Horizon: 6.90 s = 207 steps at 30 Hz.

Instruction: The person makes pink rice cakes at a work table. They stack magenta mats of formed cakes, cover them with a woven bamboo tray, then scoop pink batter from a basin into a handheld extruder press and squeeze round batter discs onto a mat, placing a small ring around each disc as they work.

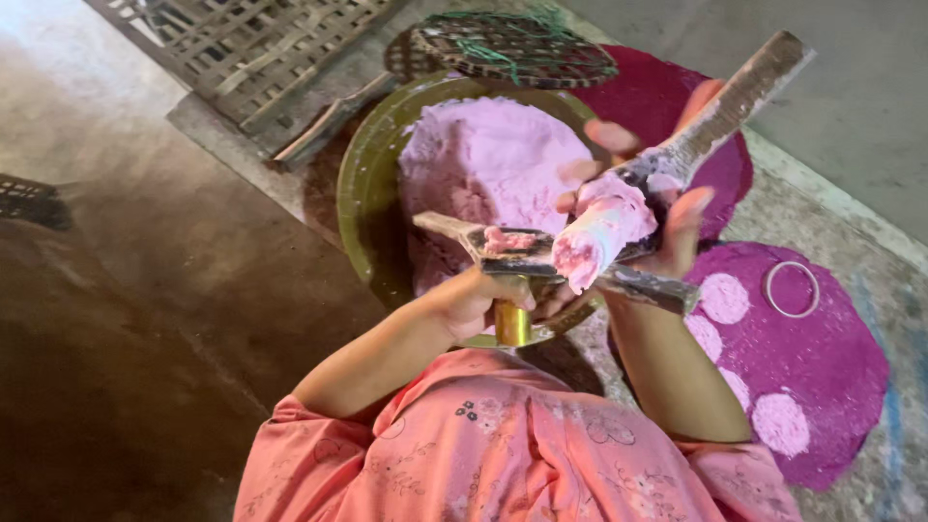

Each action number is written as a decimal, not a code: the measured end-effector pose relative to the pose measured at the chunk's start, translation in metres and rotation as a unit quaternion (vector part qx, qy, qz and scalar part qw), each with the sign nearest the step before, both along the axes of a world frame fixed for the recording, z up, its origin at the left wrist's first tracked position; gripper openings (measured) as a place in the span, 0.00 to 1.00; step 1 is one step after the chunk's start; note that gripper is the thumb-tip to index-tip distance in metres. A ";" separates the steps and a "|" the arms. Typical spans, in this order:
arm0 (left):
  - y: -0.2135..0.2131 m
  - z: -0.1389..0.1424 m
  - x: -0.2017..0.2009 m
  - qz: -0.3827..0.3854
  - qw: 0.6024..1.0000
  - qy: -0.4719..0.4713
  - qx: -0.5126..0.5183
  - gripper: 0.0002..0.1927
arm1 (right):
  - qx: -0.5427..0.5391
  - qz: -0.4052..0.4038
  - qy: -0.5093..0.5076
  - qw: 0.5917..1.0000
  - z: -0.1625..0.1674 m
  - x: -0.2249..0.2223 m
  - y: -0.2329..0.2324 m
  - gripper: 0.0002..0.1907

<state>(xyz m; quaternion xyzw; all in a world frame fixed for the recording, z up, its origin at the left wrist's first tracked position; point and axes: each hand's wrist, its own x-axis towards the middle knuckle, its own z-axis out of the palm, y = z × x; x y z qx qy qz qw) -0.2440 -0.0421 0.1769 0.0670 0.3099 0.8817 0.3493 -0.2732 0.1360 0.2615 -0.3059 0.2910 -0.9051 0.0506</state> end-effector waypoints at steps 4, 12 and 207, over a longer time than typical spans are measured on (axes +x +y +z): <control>-0.010 0.012 -0.003 0.066 0.940 0.202 -0.265 0.21 | 0.051 -0.139 0.006 0.989 0.016 0.007 0.068 0.38; 0.054 0.029 -0.005 0.227 0.806 0.440 -0.323 0.08 | 0.366 -0.518 0.330 0.700 -0.007 0.077 0.125 0.34; 0.392 -0.097 0.011 -0.223 0.656 0.599 -0.402 0.59 | 0.312 -0.532 -0.239 0.750 -0.116 0.374 0.389 0.51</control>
